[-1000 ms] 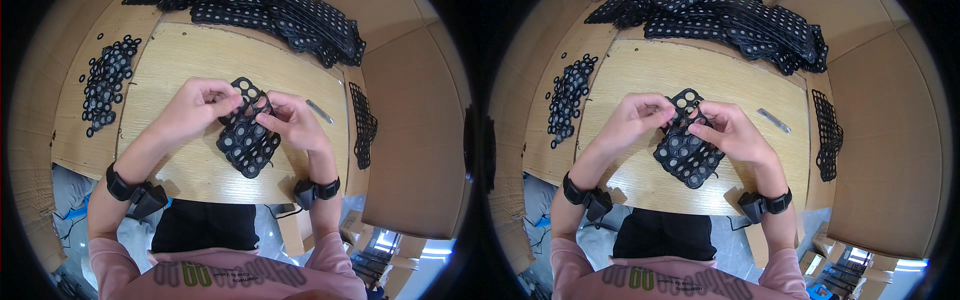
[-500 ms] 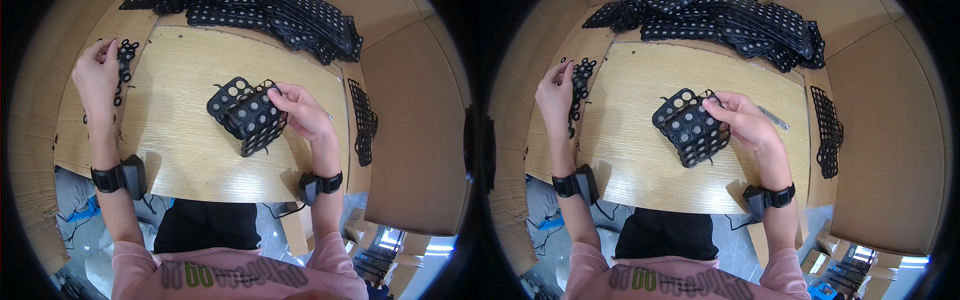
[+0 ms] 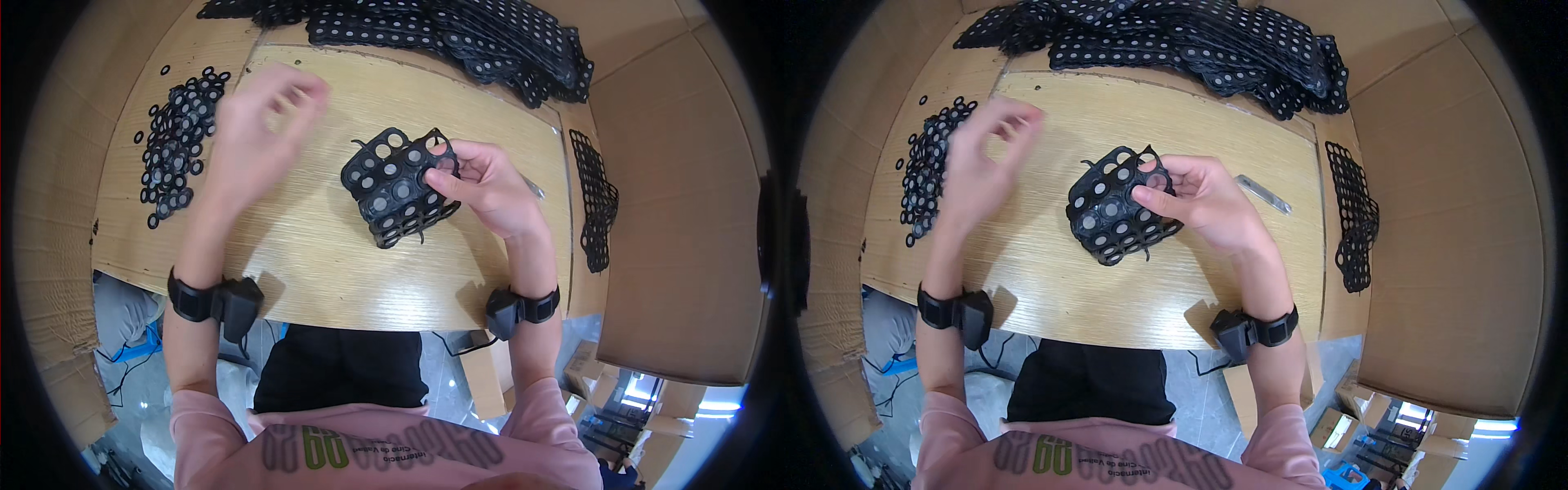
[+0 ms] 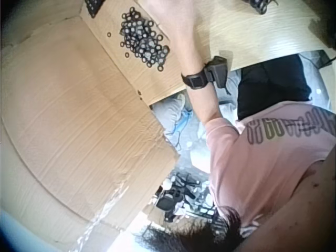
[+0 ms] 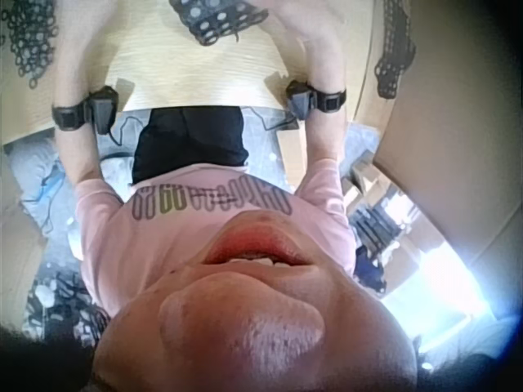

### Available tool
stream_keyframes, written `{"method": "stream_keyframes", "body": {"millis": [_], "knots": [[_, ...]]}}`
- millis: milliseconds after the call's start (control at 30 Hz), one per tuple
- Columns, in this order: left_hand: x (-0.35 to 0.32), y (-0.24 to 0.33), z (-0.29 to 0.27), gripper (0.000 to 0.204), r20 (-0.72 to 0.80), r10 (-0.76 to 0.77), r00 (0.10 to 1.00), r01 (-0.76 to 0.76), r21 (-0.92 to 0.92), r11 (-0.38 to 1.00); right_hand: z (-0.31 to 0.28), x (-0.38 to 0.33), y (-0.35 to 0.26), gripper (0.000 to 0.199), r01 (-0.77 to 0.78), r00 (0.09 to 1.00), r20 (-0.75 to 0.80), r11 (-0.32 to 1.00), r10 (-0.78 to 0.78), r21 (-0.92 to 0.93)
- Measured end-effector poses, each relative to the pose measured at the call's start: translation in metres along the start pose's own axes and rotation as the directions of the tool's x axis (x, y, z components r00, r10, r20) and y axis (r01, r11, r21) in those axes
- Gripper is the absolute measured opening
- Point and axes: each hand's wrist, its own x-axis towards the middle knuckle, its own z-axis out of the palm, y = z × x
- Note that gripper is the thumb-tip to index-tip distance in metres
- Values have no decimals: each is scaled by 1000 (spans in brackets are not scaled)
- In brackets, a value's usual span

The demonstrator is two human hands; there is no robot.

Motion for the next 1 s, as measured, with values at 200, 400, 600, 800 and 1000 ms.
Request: {"method": "stream_keyframes", "body": {"millis": [200,400,600,800,1000], "knots": [[-15,37,33,20,291,127,948,-31,-314,949,11,1,3,12,77,997,-21,996,-79,-53],[-21,36,33,22,436,-53,898,210,-320,924,18,-1,4,11,134,991,5,969,-135,-207],[-26,32,36,15,512,-146,847,415,-463,783,21,-4,2,14,123,992,18,958,-123,-261],[-27,30,40,10,599,-151,786,544,-554,630,18,-3,2,12,109,994,37,965,-103,-239],[-27,29,43,8,629,-170,758,621,-619,481,15,-2,3,9,138,990,70,960,-125,-244]]}}
